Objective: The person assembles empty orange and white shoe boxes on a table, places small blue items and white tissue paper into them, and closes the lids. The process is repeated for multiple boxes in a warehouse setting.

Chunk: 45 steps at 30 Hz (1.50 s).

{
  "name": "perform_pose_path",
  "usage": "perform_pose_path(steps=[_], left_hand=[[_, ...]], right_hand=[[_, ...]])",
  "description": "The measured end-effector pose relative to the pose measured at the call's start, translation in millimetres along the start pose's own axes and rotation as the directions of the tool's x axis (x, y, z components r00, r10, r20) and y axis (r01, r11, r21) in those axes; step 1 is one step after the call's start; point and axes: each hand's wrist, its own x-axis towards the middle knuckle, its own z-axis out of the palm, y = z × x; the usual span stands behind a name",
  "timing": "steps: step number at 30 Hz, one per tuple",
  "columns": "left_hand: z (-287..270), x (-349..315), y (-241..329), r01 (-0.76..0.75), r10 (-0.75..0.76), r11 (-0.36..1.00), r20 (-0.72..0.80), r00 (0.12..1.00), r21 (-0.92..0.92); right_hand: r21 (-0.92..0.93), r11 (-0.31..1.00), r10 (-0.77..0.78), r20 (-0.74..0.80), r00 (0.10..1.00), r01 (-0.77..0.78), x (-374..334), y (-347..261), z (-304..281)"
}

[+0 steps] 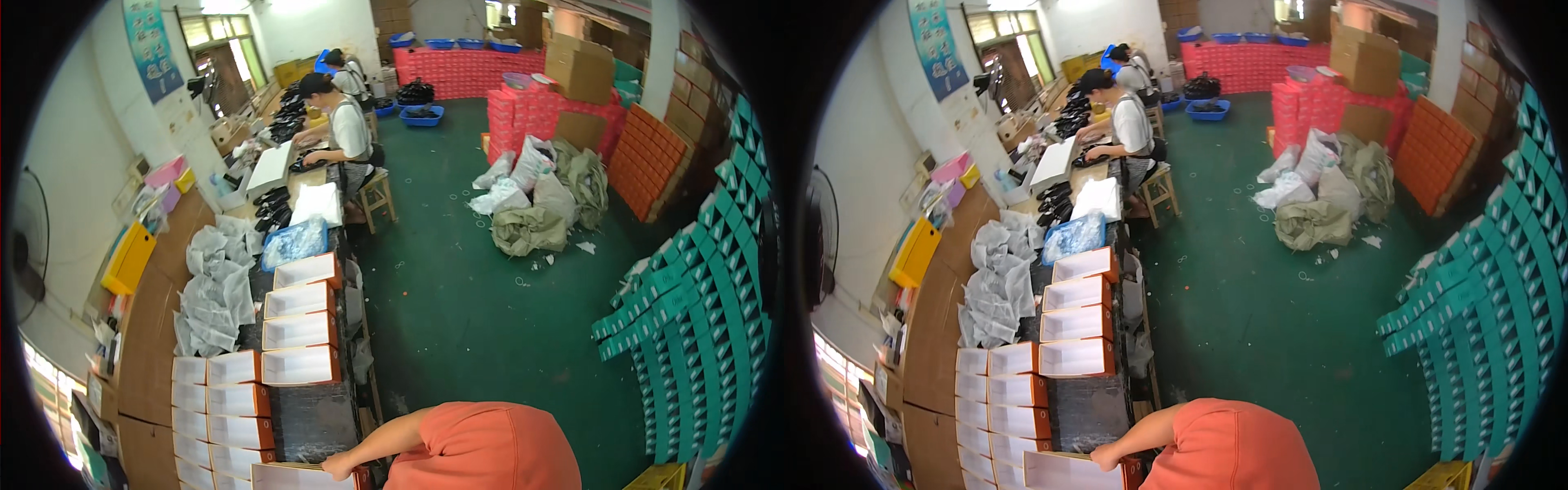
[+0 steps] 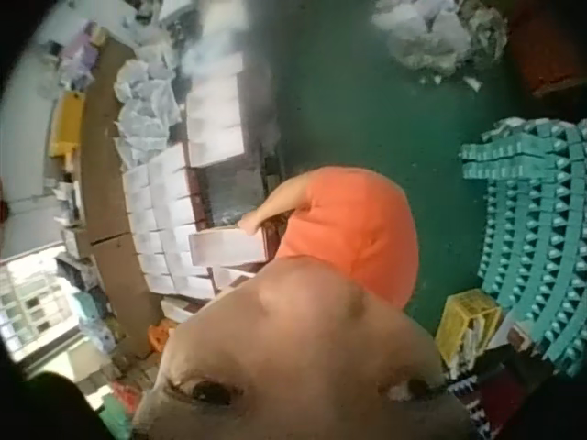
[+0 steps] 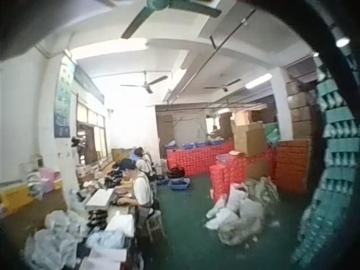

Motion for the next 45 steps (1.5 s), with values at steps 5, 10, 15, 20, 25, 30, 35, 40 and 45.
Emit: perform_pose_path(steps=[5,10,15,20,25,30,35,40,45], left_hand=[[0,11,-3,-0.052,0.052,0.999,-0.038,0.998,-0.001],[-11,-1,-34,-0.04,0.04,0.999,-0.117,0.992,-0.003],[-32,-27,-69,-0.004,0.009,1.0,-0.243,0.97,0.022],[44,-39,-90,0.158,-0.157,0.987,-0.121,0.98,-0.002],[52,-30,-82,0.353,-0.38,0.924,0.237,0.894,0.148],[57,-15,-81,0.398,-0.421,0.906,0.219,0.88,0.143],[57,-6,-106,0.449,-0.404,0.892,0.358,0.842,-0.049],[-9,0,-19,0.668,-0.666,0.743,0.132,0.735,0.028],[-42,-21,54,0.241,-0.311,0.831,-0.06,0.948,-0.501]], right_hand=[[-0.083,0.997,-0.015,-0.089,0.996,0.007,9,2,11],[-0.025,0.997,0.075,0.03,0.997,-0.075,9,-11,0],[0.03,0.991,0.133,-0.004,0.991,-0.133,-9,-40,-13],[-0.124,0.989,0.102,0.133,0.986,-0.086,-9,-52,-2],[-0.059,0.998,0.03,0.111,0.993,-0.023,-30,-7,25],[-0.064,0.998,0.023,0.107,0.994,-0.016,-36,-2,27],[0.141,0.941,-0.293,-0.119,0.949,0.309,-80,-31,-19],[0.145,0.907,-0.308,-0.412,0.858,0.395,-103,-42,-73],[0.262,0.948,0.159,0.112,0.981,-0.183,-65,-3,-115]])
